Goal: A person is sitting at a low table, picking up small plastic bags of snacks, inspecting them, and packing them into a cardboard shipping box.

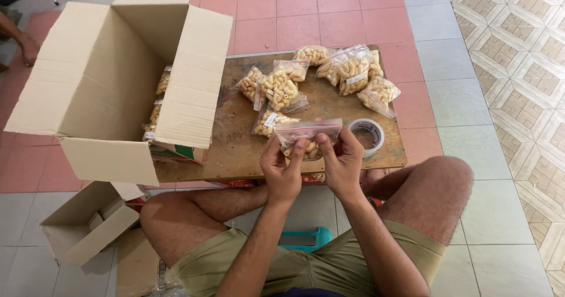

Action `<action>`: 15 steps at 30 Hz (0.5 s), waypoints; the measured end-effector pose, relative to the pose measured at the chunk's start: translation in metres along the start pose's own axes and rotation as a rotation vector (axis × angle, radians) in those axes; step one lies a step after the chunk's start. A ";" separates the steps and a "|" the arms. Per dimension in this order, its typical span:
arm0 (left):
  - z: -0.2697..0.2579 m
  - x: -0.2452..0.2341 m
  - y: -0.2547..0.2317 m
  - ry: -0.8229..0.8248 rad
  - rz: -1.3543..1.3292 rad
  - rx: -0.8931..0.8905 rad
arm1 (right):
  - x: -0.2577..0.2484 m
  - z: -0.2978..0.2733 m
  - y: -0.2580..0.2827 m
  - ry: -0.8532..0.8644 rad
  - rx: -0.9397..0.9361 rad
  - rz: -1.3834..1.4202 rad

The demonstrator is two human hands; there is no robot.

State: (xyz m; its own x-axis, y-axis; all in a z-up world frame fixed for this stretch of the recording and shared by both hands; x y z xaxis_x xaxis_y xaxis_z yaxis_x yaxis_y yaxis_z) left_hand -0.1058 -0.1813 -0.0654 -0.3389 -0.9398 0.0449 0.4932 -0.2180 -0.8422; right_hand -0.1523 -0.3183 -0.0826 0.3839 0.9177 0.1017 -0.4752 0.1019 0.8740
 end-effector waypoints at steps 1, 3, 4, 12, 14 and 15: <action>0.000 0.000 -0.001 0.000 0.002 0.003 | -0.001 -0.001 -0.002 0.017 -0.018 0.021; -0.001 0.000 -0.001 0.004 0.002 0.011 | -0.001 -0.003 -0.008 0.029 -0.042 0.040; -0.002 -0.001 0.000 -0.002 0.019 0.023 | -0.001 -0.005 -0.012 0.028 -0.036 0.053; -0.004 -0.001 -0.007 -0.040 0.059 0.070 | 0.002 0.007 0.032 0.036 -0.101 -0.098; -0.002 -0.003 -0.009 -0.035 0.055 0.069 | 0.003 0.009 0.034 0.071 -0.136 -0.082; -0.004 -0.003 -0.007 -0.033 0.053 0.075 | 0.001 0.009 0.034 0.069 -0.142 -0.082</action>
State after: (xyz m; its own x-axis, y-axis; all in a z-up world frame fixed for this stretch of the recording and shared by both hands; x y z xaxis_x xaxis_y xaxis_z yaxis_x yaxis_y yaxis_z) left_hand -0.1111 -0.1755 -0.0614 -0.2850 -0.9583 0.0196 0.5690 -0.1856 -0.8011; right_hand -0.1610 -0.3171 -0.0486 0.3730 0.9278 -0.0047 -0.5536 0.2267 0.8014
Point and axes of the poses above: each hand's wrist, its own z-axis towards the middle knuckle, its own x-axis out of the palm, y = z × x, the point moved 5 cm from there along z, towards the middle knuckle, and after that the axes turned 13 degrees about y, right-handed, at the moved point
